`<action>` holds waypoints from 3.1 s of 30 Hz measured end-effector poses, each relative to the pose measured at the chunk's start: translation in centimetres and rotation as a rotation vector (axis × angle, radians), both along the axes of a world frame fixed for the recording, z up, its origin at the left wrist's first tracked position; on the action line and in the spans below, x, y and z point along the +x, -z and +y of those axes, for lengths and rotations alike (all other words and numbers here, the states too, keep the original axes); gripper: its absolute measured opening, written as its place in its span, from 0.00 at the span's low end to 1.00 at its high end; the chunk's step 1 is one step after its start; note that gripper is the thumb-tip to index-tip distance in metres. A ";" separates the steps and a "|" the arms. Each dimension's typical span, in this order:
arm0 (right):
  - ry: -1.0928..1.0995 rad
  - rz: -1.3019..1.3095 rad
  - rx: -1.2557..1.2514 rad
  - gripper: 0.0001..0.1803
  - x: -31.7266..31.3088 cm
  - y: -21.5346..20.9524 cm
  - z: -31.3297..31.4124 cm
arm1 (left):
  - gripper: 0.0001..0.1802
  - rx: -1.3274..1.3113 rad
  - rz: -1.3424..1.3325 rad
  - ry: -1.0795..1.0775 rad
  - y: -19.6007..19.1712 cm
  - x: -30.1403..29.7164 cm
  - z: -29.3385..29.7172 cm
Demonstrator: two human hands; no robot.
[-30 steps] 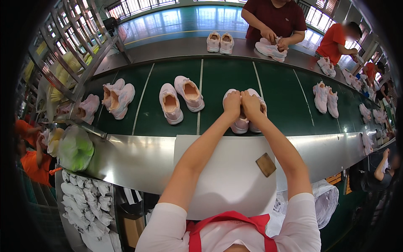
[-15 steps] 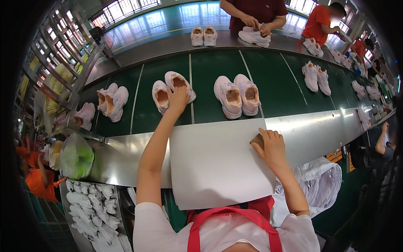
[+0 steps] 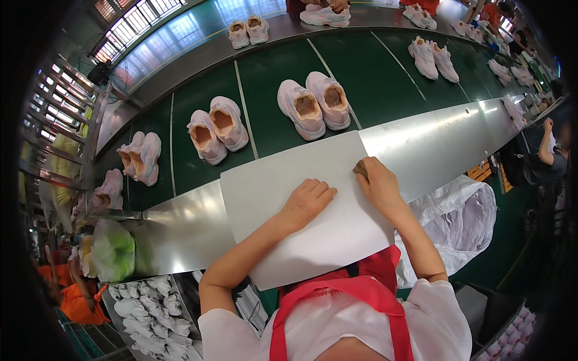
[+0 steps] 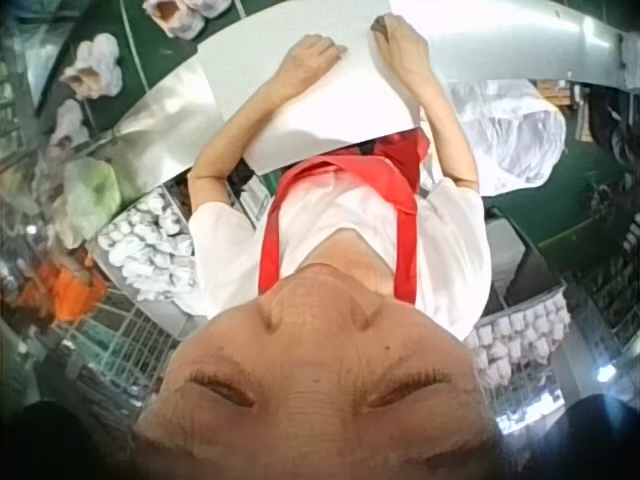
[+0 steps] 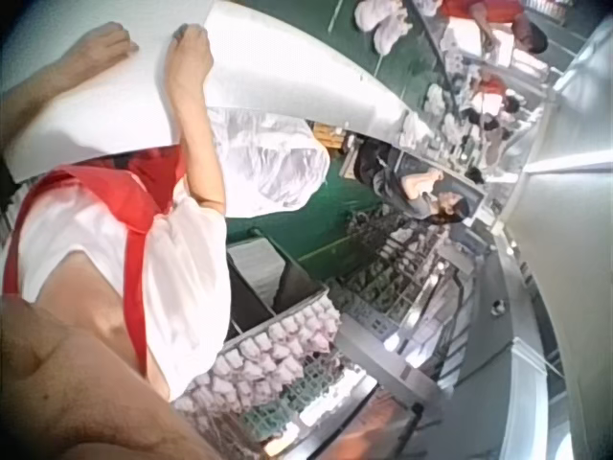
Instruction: The person takes white tissue paper from a large sack, crumples it into a ball, and stuffs it into the toe box of pink sneakers moving along a conveyor belt. The person repeats this process for multiple pairs of shoes.
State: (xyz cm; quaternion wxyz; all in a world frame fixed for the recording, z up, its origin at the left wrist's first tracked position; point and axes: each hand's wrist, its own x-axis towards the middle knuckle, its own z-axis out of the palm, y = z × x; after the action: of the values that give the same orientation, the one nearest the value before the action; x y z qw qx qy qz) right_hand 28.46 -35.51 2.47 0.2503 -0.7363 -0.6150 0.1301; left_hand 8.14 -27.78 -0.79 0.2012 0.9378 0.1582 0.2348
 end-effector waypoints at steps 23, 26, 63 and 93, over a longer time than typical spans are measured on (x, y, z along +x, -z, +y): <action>0.891 0.837 0.730 0.05 11.3 10.6 -14.4 | 0.07 0.075 0.072 0.017 -1.0 3.2 -2.8; 1.240 0.443 0.540 0.12 18.4 24.2 -23.1 | 0.07 0.068 0.110 0.005 -0.9 2.9 -2.8; 1.127 0.042 0.052 0.26 21.9 31.1 -33.2 | 0.08 0.099 0.159 -0.073 -0.3 2.0 -3.4; 1.057 -0.289 -0.151 0.19 22.3 31.5 -34.5 | 0.07 0.114 0.153 -0.056 -0.3 1.7 -3.4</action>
State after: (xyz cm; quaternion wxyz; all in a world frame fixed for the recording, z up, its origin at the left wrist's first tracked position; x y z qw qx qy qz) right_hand 50.72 -70.03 -29.06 0.1409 -0.9711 -0.1785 -0.0718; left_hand 9.87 -31.22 -0.50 0.1282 0.9581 0.1855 0.1768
